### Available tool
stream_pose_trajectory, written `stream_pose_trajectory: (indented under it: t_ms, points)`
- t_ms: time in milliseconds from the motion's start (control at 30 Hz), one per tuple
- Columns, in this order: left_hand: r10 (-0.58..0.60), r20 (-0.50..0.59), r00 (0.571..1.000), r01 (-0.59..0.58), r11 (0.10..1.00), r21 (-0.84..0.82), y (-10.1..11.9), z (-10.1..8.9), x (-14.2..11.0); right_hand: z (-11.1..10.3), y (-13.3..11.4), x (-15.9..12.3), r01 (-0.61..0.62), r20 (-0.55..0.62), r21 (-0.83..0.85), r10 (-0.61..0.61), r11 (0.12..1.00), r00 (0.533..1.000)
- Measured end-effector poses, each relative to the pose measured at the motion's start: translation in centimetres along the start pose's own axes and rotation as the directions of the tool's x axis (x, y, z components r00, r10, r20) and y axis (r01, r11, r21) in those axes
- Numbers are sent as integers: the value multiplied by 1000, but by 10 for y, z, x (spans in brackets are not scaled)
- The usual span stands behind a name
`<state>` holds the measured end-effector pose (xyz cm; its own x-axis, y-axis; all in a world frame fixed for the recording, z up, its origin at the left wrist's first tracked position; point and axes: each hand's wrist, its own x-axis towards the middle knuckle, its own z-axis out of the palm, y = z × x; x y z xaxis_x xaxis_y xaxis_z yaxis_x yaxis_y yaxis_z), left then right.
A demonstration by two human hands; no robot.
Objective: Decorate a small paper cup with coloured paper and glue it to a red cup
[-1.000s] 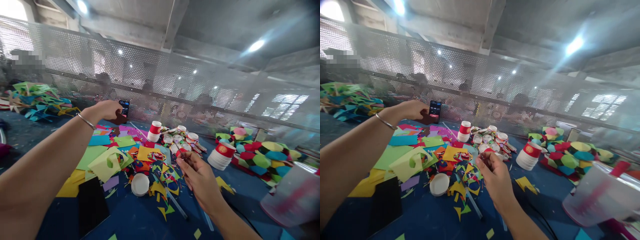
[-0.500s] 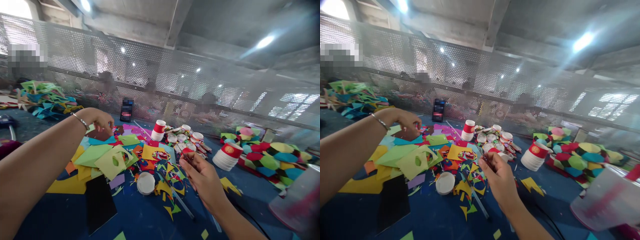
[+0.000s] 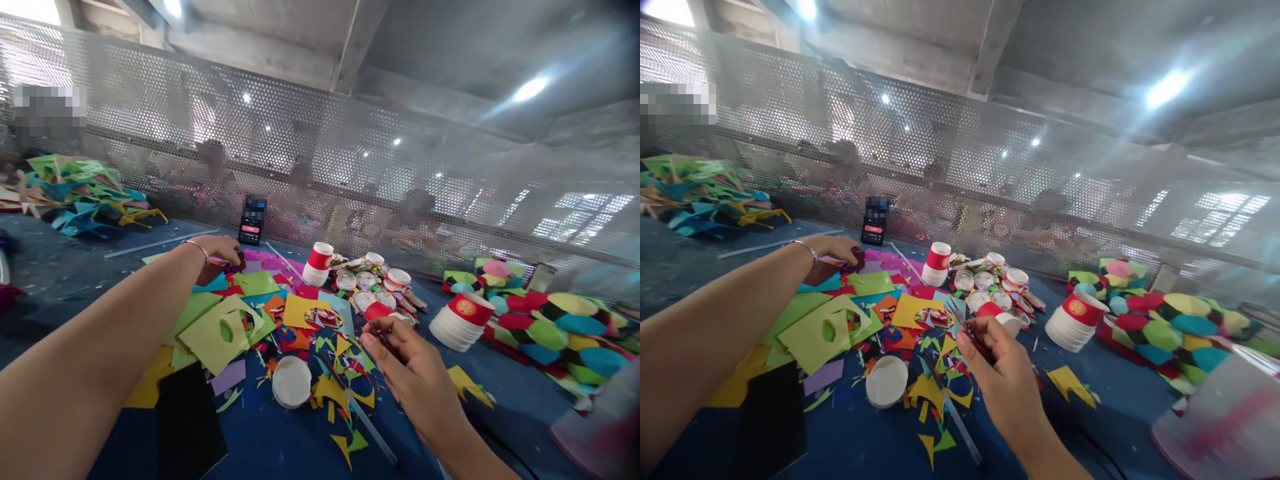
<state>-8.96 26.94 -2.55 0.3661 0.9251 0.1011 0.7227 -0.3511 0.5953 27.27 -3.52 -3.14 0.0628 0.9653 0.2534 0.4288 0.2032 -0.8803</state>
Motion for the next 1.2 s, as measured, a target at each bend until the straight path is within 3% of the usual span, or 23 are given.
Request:
stream_pose_trajectory:
  t_ms: [100,167,300,467,600,800,1000,1200]
  points:
    - [-129,122,984,106,977,183,-12,-5,4,3,-3,-1,-32,0,-12,32,999,999]
    - [-148,154,977,107,963,248,-16,-8,3,5,-5,-3,-38,-12,-15,38,999,999]
    - [-88,229,969,23,961,275,-12,-16,-4,8,-7,-3,-7,-43,-37,6,999,999]
    - [-24,408,913,-75,972,224,3,-17,-12,6,-4,-2,47,-64,-67,-51,997,997]
    - [-5,431,903,-92,974,206,7,-13,-16,1,1,-2,80,-44,-55,-83,995,996]
    - [65,336,940,-121,981,150,8,-27,-18,-2,2,-2,102,-38,-58,-104,993,994]
    - [156,135,978,-162,986,31,18,-51,-32,-3,-1,-2,152,-35,-97,-156,984,987]
    - [224,-95,970,-229,972,-47,37,-67,-50,-2,-3,-2,149,-17,-105,-151,983,988]
